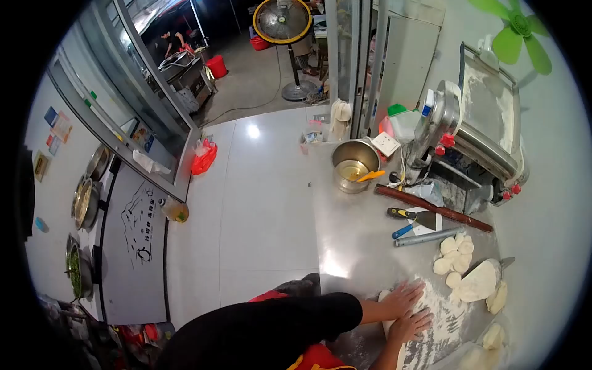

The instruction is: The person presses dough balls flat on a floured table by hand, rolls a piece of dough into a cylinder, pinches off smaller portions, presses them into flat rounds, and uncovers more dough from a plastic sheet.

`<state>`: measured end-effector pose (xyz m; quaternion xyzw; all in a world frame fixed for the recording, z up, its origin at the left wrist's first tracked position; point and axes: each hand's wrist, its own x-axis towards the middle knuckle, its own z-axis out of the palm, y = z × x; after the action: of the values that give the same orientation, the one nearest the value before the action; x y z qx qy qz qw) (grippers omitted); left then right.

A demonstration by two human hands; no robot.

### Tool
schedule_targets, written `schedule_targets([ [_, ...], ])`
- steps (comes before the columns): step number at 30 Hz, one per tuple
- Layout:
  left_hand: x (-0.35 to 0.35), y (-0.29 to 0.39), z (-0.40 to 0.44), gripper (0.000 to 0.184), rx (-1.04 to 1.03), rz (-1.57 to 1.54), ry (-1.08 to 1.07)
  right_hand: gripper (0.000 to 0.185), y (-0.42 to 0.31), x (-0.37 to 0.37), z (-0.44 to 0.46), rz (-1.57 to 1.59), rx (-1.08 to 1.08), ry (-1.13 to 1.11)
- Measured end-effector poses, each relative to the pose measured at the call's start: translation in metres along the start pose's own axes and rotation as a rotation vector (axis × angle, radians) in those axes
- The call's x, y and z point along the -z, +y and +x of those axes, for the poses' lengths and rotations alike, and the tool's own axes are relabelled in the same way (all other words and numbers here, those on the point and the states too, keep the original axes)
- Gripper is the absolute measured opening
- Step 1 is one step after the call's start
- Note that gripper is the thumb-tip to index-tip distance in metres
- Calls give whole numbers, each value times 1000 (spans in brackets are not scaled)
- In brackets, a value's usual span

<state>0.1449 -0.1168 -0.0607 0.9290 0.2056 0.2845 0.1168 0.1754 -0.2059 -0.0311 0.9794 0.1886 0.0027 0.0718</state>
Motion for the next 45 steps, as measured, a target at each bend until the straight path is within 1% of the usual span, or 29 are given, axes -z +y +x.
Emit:
schedule_targets([
  [1, 0, -3, -7, 45, 12, -98, -131, 58, -8, 11, -5, 18, -84, -40],
  [3, -2, -4, -22, 38, 34, -299, -396, 56, 33, -23, -19, 441, 274, -160],
  [4, 23, -5, -27, 32, -7, -349, -538, 56, 49, -35, -22, 648, 455, -219],
  [5, 56, -10, -36, 26, -49, -395, -683, 54, 42, -7, -37, 609, 408, -347],
  [6, 77, -15, -50, 28, -108, -373, -717, 53, 31, 29, -66, 568, 358, -480],
  [7, 93, -20, -62, 31, -169, -347, -752, 53, 24, 27, -85, 530, 365, -403],
  [10, 67, -33, -125, 43, -226, -372, -173, 52, 5, -9, -113, 389, 382, -124],
  [12, 54, -37, -118, 47, -194, -404, -207, 52, -8, -26, -114, 270, 367, 127],
  [15, 61, -32, -87, 46, -116, -358, -351, 52, -10, -11, -81, 215, 365, 3],
  [16, 60, -29, -69, 45, -92, -323, -401, 52, -9, -13, -67, 212, 387, 31],
  [19, 23, -26, -49, 45, -46, -327, -220, 54, -3, -32, -27, 154, 448, 135],
  [20, 4, -28, -42, 46, -39, -237, -196, 55, 3, -44, -12, 96, 466, 183],
  [21, -10, -25, -37, 47, -40, -159, -179, 57, 4, -62, 10, 26, 513, 286],
  [22, 0, -23, -23, 47, 66, -136, -267, 63, 2, -54, 15, -58, 538, 373],
  [23, 6, -21, -3, 48, 149, -124, -370, 70, 0, -49, 20, 103, 372, 19],
  [24, -25, -26, -6, 50, 207, -185, -311, 61, 0, -47, 24, 203, 283, -9],
  [25, -12, -25, -6, 51, 189, -225, -309, 52, 5, -59, 20, 236, 312, 117],
  [26, -4, -30, -19, 54, 58, -361, -256, 44, 10, -73, 9, 209, 357, 272],
  [27, 14, -19, -25, 56, 94, -567, -297, 38, 18, -89, -8, 111, 363, 409],
  [28, 30, -24, -42, 61, -105, -527, -276, 33, 17, -1, -37, 605, 355, -26],
  [29, 68, -13, -43, 54, -88, -480, -392, 32, 25, -5, -58, 483, 398, -160],
  [30, 97, -9, -50, 49, -186, -418, -405, 38, 29, 11, -91, 619, 358, 45],
  [31, 101, -5, -64, 49, -222, -438, -451, 39, 41, 19, -116, 595, 317, 54],
  [32, 94, -4, -89, 50, -324, -358, -418, 40, 52, 25, -138, 571, 290, 61],
  [35, 86, 5, -112, 51, -468, -220, -480, 45, 61, 7, -154, 517, 242, 33],
  [36, 77, 4, -115, 52, -485, -157, -475, 48, 60, 3, -151, 506, 243, 23],
  [39, 41, 14, -82, 53, -369, -36, -602, 50, 59, -14, -99, 402, 162, 11],
  [43, 11, 36, -15, 54, -367, 92, -482, 56, 73, -22, -18, 370, 45, 124],
  [45, 2, 41, 7, 53, -340, 127, -423, 58, 79, -24, -10, 373, -27, 217],
])
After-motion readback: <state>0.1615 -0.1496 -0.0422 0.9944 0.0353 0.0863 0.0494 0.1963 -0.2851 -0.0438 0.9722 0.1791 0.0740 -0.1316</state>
